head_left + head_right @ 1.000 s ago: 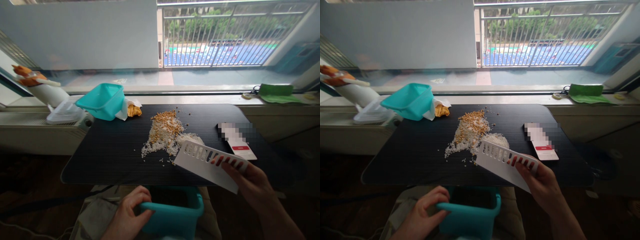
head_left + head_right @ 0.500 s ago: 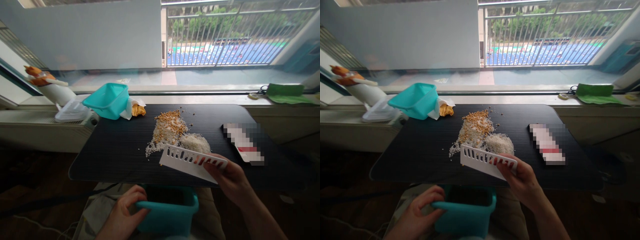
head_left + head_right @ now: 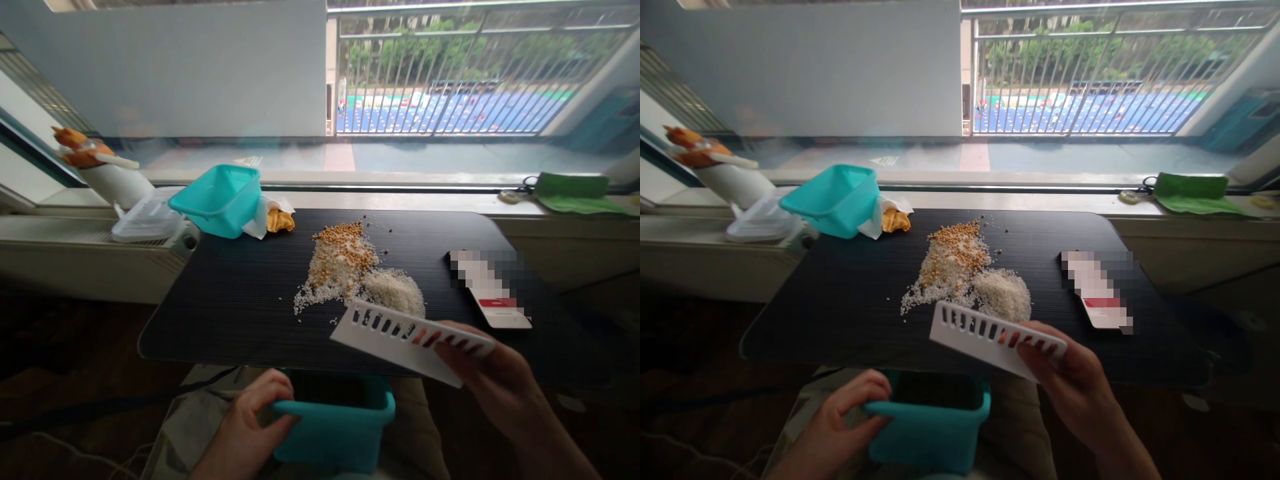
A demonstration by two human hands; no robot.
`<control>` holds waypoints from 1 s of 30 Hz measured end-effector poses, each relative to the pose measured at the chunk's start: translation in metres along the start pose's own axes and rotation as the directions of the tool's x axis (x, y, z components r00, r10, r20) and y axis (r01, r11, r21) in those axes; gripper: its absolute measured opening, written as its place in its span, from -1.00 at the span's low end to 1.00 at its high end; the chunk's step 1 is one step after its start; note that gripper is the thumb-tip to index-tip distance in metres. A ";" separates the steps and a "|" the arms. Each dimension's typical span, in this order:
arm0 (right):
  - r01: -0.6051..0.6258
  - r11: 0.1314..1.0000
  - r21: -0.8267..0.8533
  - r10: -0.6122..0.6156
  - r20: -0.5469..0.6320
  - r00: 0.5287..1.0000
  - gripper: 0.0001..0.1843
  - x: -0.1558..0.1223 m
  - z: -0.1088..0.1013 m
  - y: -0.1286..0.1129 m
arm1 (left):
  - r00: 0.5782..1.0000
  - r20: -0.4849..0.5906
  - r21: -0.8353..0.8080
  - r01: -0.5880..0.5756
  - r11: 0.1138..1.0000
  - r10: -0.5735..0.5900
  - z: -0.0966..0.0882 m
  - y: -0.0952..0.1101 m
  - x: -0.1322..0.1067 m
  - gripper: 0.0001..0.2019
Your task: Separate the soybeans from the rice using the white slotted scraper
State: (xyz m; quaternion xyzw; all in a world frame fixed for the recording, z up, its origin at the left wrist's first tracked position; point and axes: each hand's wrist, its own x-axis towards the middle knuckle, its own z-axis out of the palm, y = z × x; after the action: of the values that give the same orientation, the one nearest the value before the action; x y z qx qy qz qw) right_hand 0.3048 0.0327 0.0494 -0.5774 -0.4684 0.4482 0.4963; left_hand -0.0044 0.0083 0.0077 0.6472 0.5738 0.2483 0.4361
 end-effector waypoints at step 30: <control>-0.088 0.996 -0.002 0.087 -0.102 0.991 -0.67 0.015 -0.011 0.005 | 0.997 0.065 -0.002 0.045 0.999 -0.045 0.009 0.019 0.003 -0.86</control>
State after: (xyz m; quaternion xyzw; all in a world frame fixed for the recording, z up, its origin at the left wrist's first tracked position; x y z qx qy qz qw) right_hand 0.3185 0.0457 0.0449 -0.6211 -0.4181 0.4378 0.4977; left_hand 0.0135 0.0097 0.0189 0.6410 0.5734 0.2185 0.4611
